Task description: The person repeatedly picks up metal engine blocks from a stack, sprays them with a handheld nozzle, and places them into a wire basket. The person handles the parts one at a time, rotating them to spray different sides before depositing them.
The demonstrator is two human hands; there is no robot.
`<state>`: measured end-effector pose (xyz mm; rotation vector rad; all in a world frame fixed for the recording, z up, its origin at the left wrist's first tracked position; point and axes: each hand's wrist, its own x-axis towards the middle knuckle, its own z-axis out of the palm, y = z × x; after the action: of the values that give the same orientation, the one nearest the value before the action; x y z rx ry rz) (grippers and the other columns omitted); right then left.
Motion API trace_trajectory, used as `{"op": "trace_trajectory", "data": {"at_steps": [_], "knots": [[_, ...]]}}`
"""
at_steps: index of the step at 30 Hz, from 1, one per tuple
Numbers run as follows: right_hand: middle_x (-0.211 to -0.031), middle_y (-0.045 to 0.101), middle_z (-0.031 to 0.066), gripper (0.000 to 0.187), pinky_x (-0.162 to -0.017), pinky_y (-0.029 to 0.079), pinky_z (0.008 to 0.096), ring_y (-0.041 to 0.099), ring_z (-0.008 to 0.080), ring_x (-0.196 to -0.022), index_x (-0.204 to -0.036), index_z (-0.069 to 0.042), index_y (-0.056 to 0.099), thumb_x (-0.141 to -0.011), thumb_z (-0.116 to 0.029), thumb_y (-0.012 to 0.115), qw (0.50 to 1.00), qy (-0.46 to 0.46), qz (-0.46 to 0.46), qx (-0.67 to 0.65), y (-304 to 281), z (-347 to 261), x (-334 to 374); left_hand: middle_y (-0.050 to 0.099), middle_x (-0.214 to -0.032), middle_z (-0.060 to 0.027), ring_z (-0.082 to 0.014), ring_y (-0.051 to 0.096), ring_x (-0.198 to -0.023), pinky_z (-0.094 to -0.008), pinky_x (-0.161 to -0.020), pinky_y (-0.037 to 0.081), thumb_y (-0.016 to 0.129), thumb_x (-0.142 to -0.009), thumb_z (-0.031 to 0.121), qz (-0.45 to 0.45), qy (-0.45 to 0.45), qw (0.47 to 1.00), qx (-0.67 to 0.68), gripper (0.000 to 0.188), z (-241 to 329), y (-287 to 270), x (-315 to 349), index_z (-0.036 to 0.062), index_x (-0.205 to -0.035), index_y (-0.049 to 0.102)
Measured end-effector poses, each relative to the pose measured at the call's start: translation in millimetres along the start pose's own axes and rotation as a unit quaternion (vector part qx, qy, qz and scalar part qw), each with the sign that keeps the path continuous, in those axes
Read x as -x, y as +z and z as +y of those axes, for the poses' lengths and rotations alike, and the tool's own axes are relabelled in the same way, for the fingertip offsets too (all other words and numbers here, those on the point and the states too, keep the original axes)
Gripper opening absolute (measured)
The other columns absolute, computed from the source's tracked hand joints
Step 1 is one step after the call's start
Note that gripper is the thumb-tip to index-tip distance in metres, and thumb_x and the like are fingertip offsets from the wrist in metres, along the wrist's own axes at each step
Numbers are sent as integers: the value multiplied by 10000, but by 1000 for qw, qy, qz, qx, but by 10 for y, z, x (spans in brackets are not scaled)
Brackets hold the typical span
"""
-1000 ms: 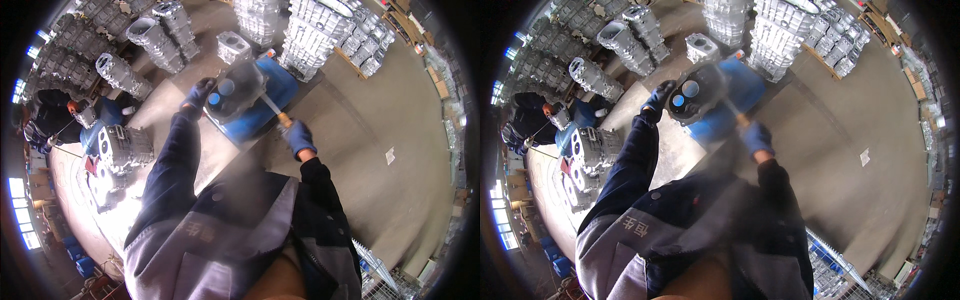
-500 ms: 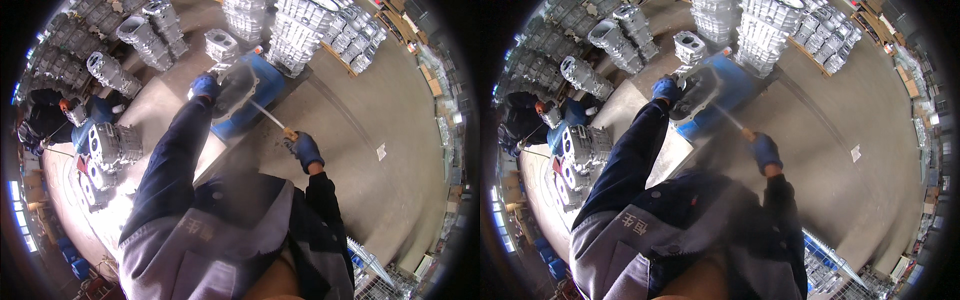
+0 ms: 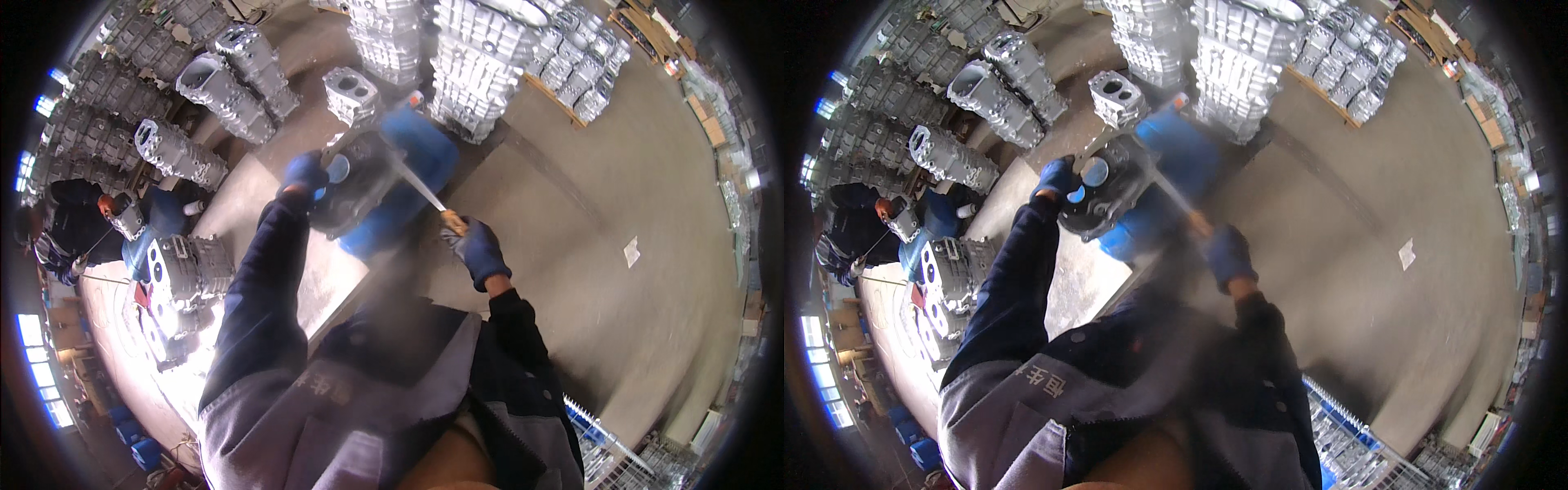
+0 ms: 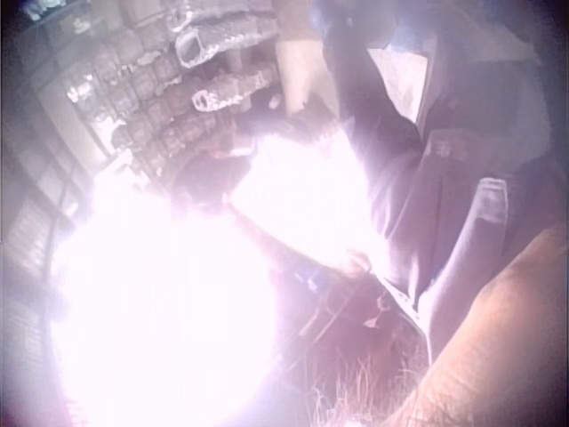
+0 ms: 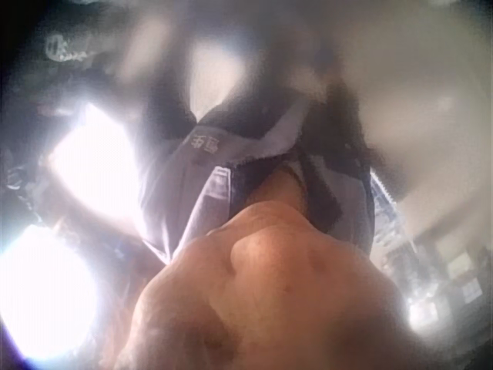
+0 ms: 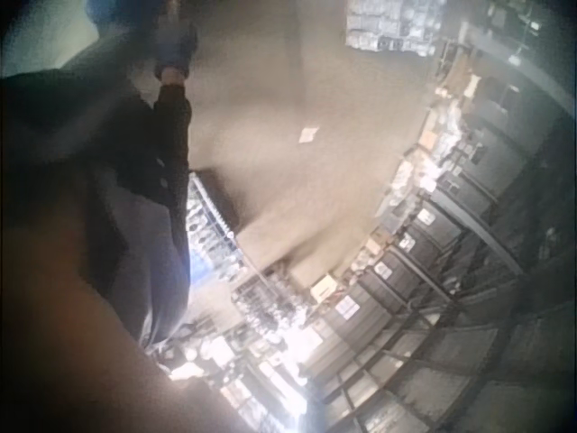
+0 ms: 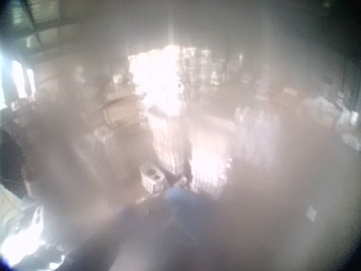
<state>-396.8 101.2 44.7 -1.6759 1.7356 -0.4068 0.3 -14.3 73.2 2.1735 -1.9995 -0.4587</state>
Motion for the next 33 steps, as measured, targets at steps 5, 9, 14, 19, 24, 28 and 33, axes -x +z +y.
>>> {"op": "trace_trajectory", "data": {"at_steps": [5, 9, 14, 19, 24, 28, 33], "knots": [[-831, 683, 46, 280, -660, 534, 295, 648, 154, -726, -1058, -7, 665, -892, -218, 745, 951, -294, -73, 67, -205, 263, -81, 711, -1053, -194, -377, 682, -990, -447, -825, 541, 729, -752, 162, -24, -98, 981, 168, 353, -524, 51, -342, 74, -1092, 695], [-891, 673, 51, 246, -697, 542, 280, 651, 144, -767, -1092, 10, 638, -936, -169, 701, 973, -84, -97, -192, -547, 450, -35, 719, -1038, -159, -285, 693, -947, -404, -801, 547, 728, -805, 132, -39, -125, 939, 317, 310, -909, 196, -663, 53, -1102, 689], [-1000, 686, 80, 231, -782, 548, 301, 662, 156, -874, -1143, 15, 636, -988, -156, 629, 985, -66, -129, -88, -645, 668, 183, 715, -950, -135, -246, 681, -857, -366, -732, 534, 589, -912, 125, 29, -28, 940, 339, 221, -1190, 374, -1285, 11, -1084, 670], [-1030, 691, 93, 280, -862, 533, 320, 658, 171, -934, -1177, -1, 640, -996, -214, 619, 978, 100, -114, -145, -513, 826, 360, 730, -1001, -174, -273, 707, -971, -372, -784, 543, 707, -815, 184, 80, -8, 991, 107, 256, -985, 585, -2311, 19, -1010, 700], [-1016, 690, 98, 297, -843, 538, 321, 657, 178, -910, -1189, -9, 639, -988, -227, 628, 970, 189, -94, -123, -529, 747, 196, 690, -1188, -210, -332, 665, -1115, -417, -865, 515, 673, -869, 334, 10, -218, 971, 99, 407, -582, 791, -3345, 18, -1124, 693], [-1004, 690, 101, 311, -829, 541, 322, 657, 183, -890, -1199, -15, 638, -982, -238, 634, 967, 217, -81, -109, -571, 618, 77, 686, -1242, -84, -271, 663, -1128, -363, -906, 525, 574, -953, 415, 1, -371, 905, 206, 388, -513, 952, -3755, 190, -1259, 652], [-990, 689, 106, 329, -810, 545, 322, 656, 190, -866, -1211, -23, 638, -974, -251, 643, 978, 174, -73, -90, -521, 561, -29, 677, -1224, -177, -353, 655, -1120, -403, -930, 506, 579, -967, 367, 123, -194, 941, 246, 501, -593, 990, -3209, 88, -1382, 540]]}}
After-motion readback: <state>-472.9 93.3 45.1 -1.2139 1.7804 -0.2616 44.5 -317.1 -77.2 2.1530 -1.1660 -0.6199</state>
